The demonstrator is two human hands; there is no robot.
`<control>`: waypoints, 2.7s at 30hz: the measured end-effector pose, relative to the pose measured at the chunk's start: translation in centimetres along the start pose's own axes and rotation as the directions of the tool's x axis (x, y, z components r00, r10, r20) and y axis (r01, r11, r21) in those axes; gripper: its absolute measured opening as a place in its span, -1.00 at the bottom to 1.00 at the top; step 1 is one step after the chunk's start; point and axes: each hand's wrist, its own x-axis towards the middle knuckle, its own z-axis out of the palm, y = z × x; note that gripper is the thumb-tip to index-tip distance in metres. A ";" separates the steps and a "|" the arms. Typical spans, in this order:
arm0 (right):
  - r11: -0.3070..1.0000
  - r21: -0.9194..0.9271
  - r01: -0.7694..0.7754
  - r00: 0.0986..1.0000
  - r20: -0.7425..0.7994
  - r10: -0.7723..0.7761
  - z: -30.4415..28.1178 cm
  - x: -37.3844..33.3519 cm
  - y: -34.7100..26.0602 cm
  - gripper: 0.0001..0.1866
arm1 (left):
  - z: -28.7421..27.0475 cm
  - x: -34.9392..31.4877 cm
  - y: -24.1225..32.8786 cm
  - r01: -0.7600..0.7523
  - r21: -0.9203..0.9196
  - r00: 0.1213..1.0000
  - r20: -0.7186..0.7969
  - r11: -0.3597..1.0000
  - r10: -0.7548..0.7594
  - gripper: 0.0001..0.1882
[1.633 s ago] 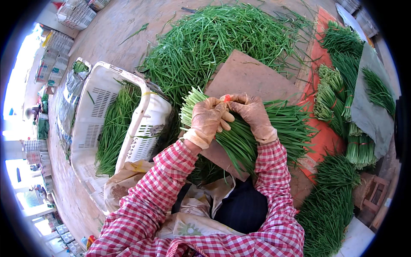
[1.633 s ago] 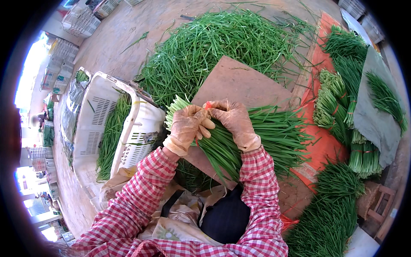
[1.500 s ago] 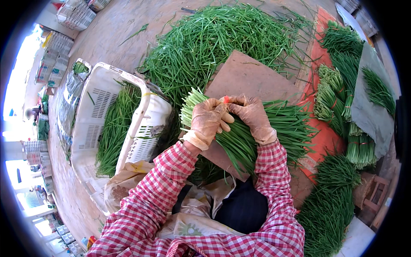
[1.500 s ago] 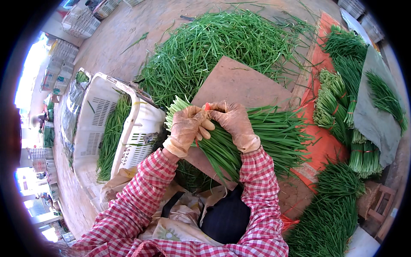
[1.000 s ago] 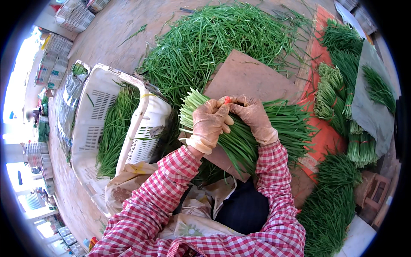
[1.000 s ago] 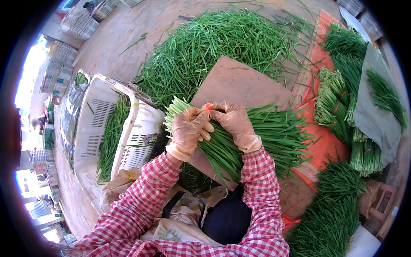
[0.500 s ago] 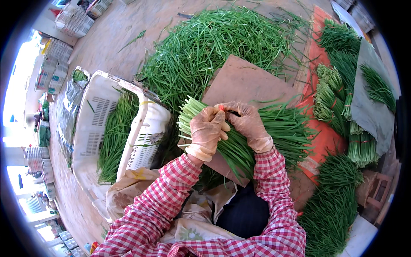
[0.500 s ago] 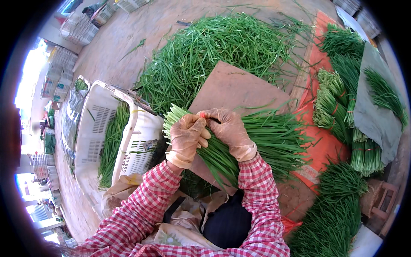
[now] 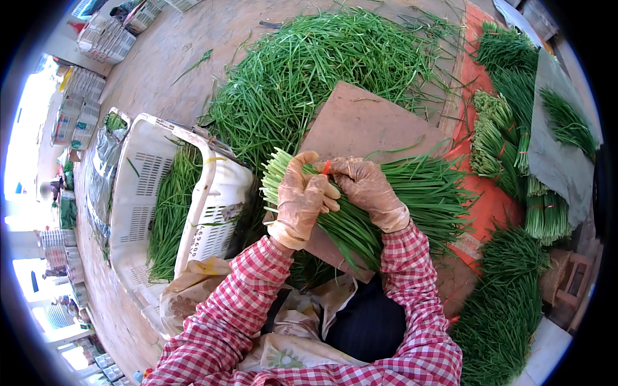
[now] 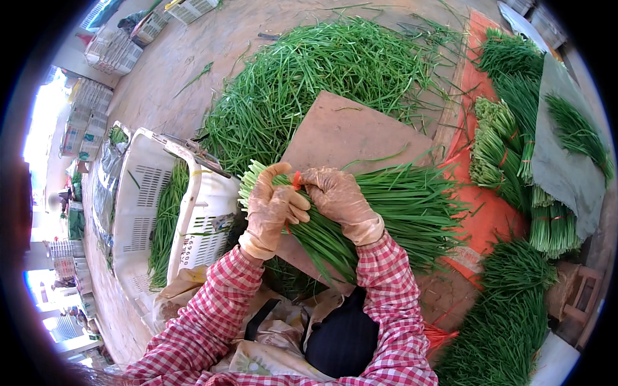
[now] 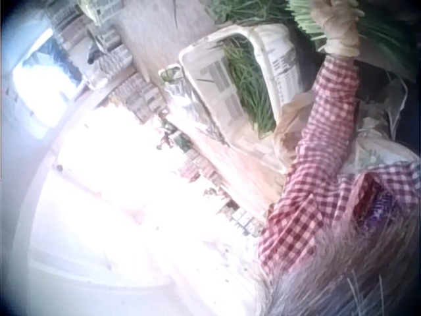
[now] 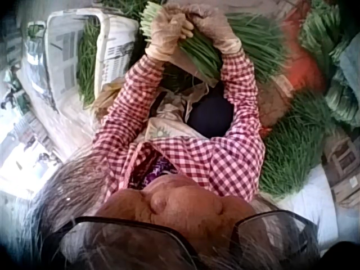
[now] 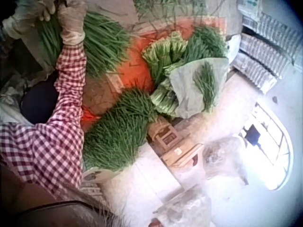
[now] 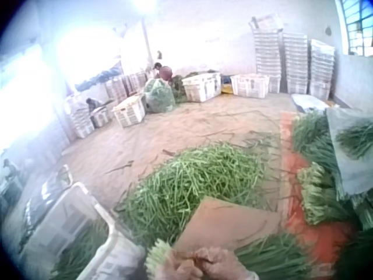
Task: The person sorts and bundles green onions, removing debris and tying them with red strings.
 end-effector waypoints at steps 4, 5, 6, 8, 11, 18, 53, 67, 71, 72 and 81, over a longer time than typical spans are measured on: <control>0.995 0.034 0.092 0.996 0.000 -0.092 -0.1 -0.2 0.3 -0.78 | -1.0 0.1 -1.1 -0.128 -0.079 0.987 0.092 0.989 0.135 -0.31; 0.994 0.063 0.089 0.996 0.004 -0.089 -0.1 -0.2 0.3 -0.78 | -1.2 0.0 -1.4 -0.209 -0.112 0.968 0.119 0.971 0.222 -0.28; 0.992 0.093 0.084 0.996 0.009 -0.086 -0.1 -0.1 0.2 -0.78 | -1.1 0.0 -1.4 -0.208 -0.112 0.968 0.119 0.972 0.221 -0.28; 0.994 0.108 0.000 1.000 0.018 -0.002 0.0 -0.1 -0.5 -0.77 | -1.0 -0.1 -1.1 -0.156 -0.092 0.981 0.098 0.983 0.165 -0.19; 0.981 0.156 -0.116 0.993 -0.018 0.120 1.0 0.0 -0.9 -0.75 | -1.0 -0.1 -1.4 -0.201 -0.102 0.975 0.080 0.974 0.210 -0.16; 0.875 0.448 -0.184 0.962 -0.099 0.253 0.7 -0.8 0.2 -0.80 | -1.4 1.0 2.0 0.018 -0.203 0.978 0.206 0.979 0.025 -0.40; 0.595 -0.771 0.229 0.882 -0.094 -0.462 2.8 -6.7 -7.9 -0.83 | -4.2 -3.2 1.3 -0.778 0.625 0.599 0.709 0.062 0.372 -0.28; 0.642 -0.706 0.300 0.847 -0.112 -0.520 5.7 -2.7 -7.4 -0.71 | -5.1 -1.3 -6.4 -0.586 0.543 0.810 0.422 0.601 0.408 -0.38; 0.818 -0.572 -0.059 0.995 -0.097 0.004 0.7 1.3 -7.4 -0.61 | -3.7 2.7 0.3 -0.627 0.746 0.771 0.554 0.225 0.313 -0.65; 0.888 -0.458 0.042 0.943 -0.276 -0.187 -0.2 0.7 -7.7 -0.66 | -3.2 4.7 -0.5 -0.554 0.786 0.830 0.500 0.274 0.245 -0.61; 0.444 0.468 -0.764 0.645 0.538 0.543 4.8 -9.1 -2.5 -0.70 | -3.6 8.8 -4.1 -0.423 0.793 0.884 0.256 0.438 0.391 -0.54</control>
